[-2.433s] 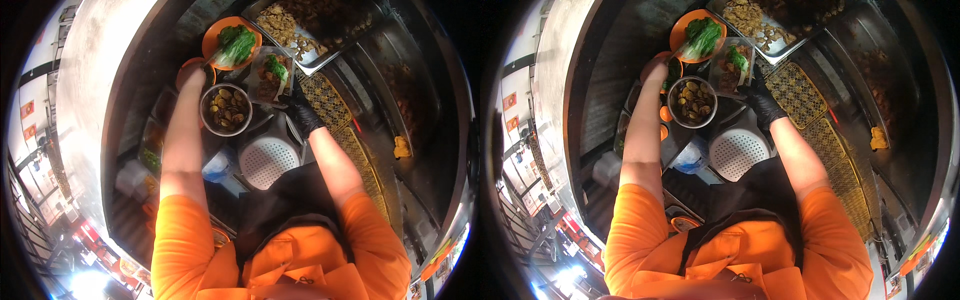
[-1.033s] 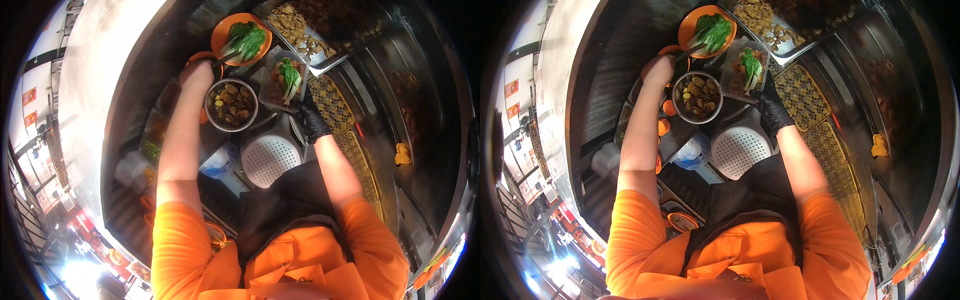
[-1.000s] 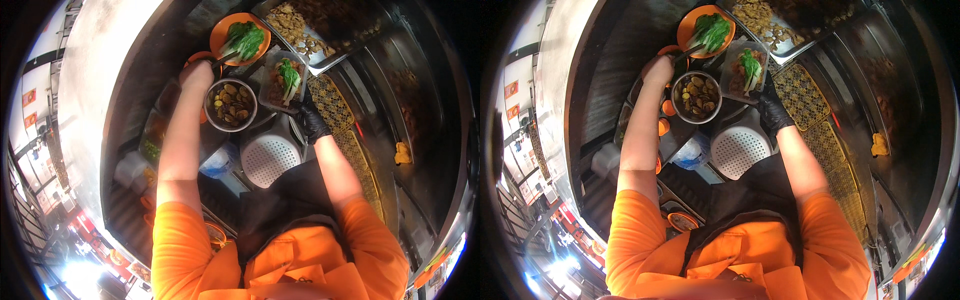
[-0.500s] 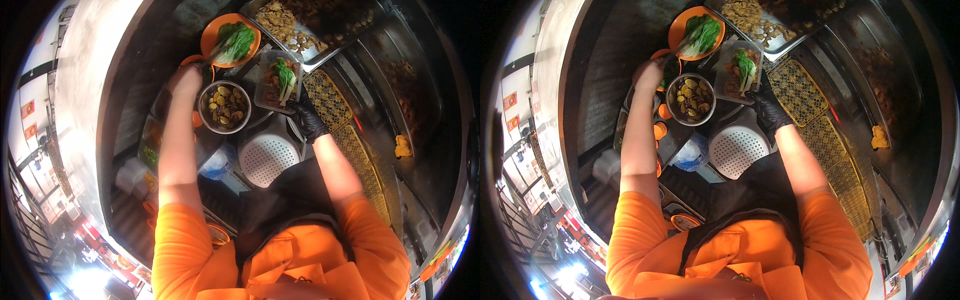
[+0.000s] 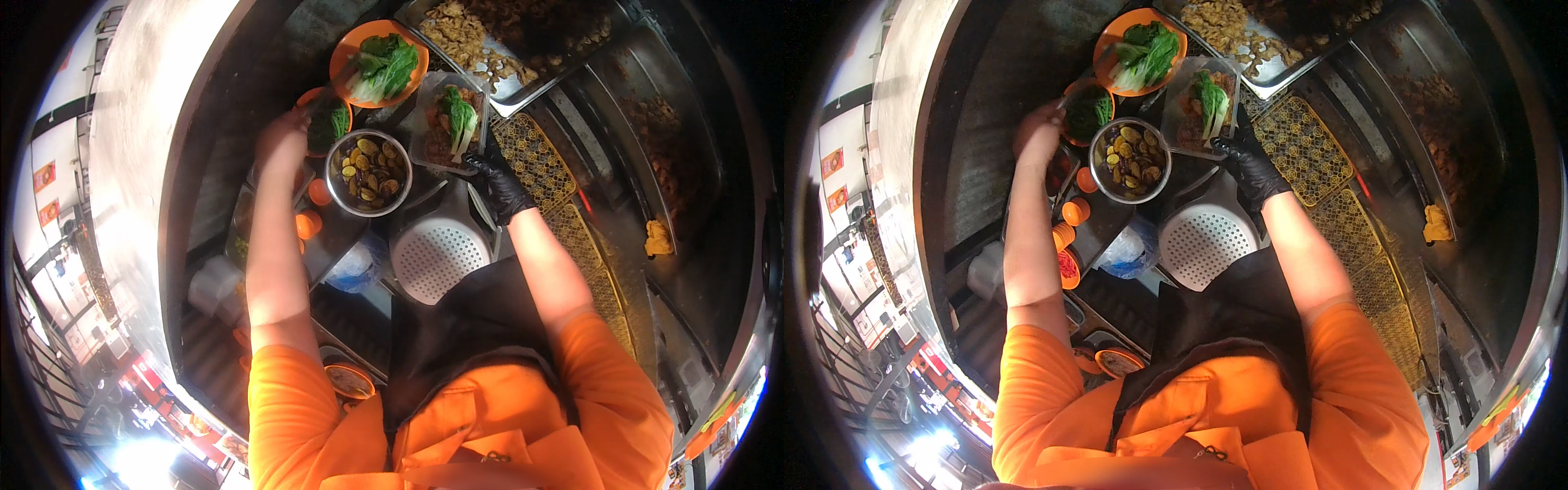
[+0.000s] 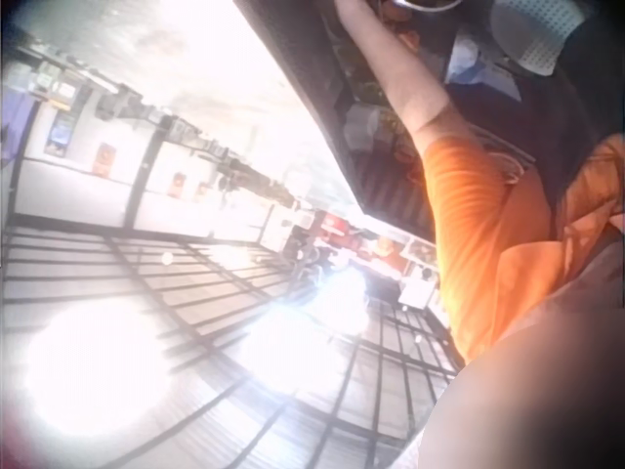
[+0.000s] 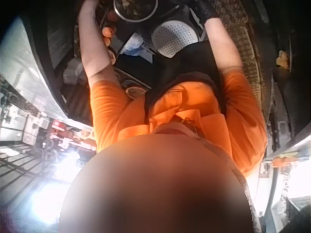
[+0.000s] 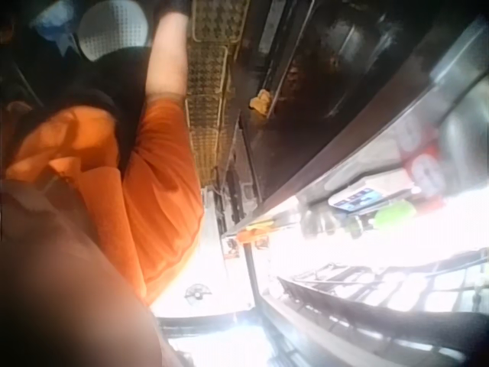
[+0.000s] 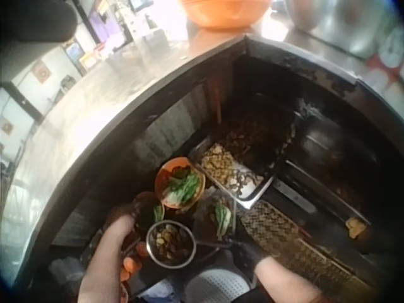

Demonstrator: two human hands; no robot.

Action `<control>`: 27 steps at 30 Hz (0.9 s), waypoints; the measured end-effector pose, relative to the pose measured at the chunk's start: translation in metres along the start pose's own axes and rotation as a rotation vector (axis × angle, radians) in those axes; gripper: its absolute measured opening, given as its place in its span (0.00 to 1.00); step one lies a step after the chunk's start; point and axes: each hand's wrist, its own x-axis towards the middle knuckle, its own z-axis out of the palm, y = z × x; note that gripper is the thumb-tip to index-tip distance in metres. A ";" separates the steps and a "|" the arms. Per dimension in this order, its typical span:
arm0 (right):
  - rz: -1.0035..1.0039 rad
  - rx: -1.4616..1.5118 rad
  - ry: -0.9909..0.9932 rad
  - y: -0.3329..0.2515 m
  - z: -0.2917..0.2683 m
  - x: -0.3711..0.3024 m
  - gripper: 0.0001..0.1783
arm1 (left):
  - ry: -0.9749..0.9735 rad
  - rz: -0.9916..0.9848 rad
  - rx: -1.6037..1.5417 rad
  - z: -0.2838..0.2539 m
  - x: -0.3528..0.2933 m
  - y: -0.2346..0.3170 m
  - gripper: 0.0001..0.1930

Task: The person assembles food into clear plastic containers using tongs and a ladle. They add cooked meat, vegetables, and sauce from various bowls and pots, then seal the containers and place them on the counter.

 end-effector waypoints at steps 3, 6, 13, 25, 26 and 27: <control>0.028 -0.013 -0.002 0.000 -0.001 0.000 0.50 | 0.024 0.051 0.027 -0.004 -0.008 0.005 0.18; 0.018 0.001 -0.002 0.001 0.002 0.003 0.50 | 0.033 0.049 0.037 -0.003 -0.004 -0.003 0.19; 0.027 0.049 -0.039 0.010 -0.003 0.013 0.55 | 0.044 0.045 -0.011 -0.011 -0.004 -0.007 0.18; 0.013 0.063 -0.057 0.029 0.003 0.037 0.59 | 0.206 0.257 -0.201 -0.002 -0.126 -0.011 0.14; 0.029 0.062 -0.054 0.034 0.003 0.040 0.59 | 0.283 0.320 -0.137 0.006 -0.136 -0.012 0.13; 0.022 0.045 -0.056 0.033 0.012 0.037 0.56 | 0.300 0.354 -0.080 0.016 -0.143 -0.019 0.13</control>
